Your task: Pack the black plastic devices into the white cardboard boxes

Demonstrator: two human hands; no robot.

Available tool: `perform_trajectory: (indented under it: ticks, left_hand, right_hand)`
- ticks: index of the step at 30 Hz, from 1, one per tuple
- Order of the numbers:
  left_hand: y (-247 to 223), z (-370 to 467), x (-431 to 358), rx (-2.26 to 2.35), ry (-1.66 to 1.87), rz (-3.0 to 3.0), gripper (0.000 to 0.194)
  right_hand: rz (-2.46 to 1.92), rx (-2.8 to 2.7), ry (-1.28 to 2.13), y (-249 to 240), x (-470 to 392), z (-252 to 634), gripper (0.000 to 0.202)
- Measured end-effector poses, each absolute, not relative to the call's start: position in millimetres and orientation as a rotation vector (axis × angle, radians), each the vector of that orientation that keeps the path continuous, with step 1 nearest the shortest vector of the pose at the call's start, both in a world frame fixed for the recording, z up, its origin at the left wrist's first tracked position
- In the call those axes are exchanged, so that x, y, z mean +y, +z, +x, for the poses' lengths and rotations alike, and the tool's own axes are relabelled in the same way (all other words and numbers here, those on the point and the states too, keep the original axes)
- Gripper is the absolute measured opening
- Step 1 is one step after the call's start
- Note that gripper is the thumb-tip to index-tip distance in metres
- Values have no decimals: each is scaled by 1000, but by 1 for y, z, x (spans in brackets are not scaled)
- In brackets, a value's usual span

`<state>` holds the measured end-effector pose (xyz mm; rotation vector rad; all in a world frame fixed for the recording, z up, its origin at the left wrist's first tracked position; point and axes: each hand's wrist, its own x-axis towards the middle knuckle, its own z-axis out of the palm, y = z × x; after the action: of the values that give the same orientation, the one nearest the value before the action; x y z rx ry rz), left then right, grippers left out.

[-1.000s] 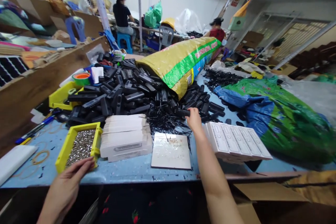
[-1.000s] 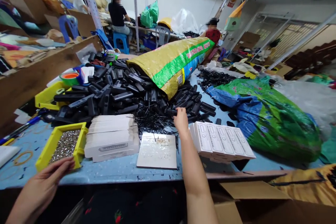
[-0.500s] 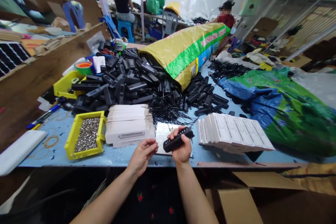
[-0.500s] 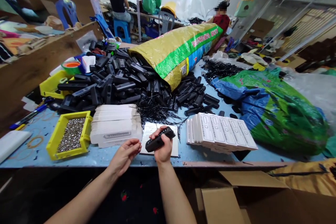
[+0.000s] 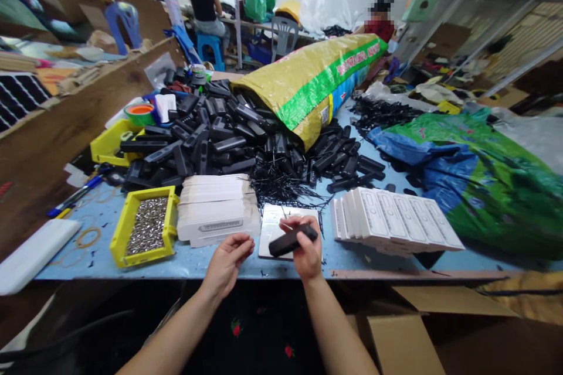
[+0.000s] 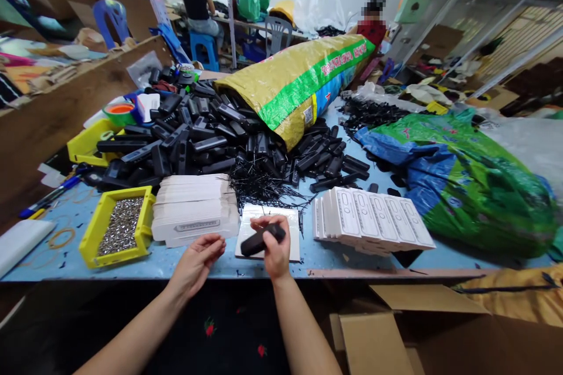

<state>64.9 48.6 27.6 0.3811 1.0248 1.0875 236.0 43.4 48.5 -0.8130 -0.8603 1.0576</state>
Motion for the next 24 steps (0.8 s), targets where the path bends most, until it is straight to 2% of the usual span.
perform_trajectory:
  ticks: [5, 15, 18, 20, 22, 24]
  left_hand:
    - [30, 82, 38, 924, 1064, 353, 39]
    - [12, 91, 28, 1034, 1198, 691, 34]
    - [-1, 68, 37, 1230, 1191, 1203, 28]
    - [-8, 40, 51, 1432, 1121, 1746, 36]
    - [-14, 12, 67, 1616, 909, 2183, 42]
    - [-17, -9, 80, 1677, 660, 2438, 42]
  right_hand:
    - [-762, -301, 1009, 63, 62, 201, 21]
    - [-848, -151, 997, 51, 66, 200, 21]
    - [-857, -333, 905, 43, 55, 208, 15]
    - [-888, -697, 812, 34, 48, 218, 11]
    - [-950, -1085, 788, 23, 47, 230, 9]
    - [-1027, -1182, 845, 12, 53, 243, 10]
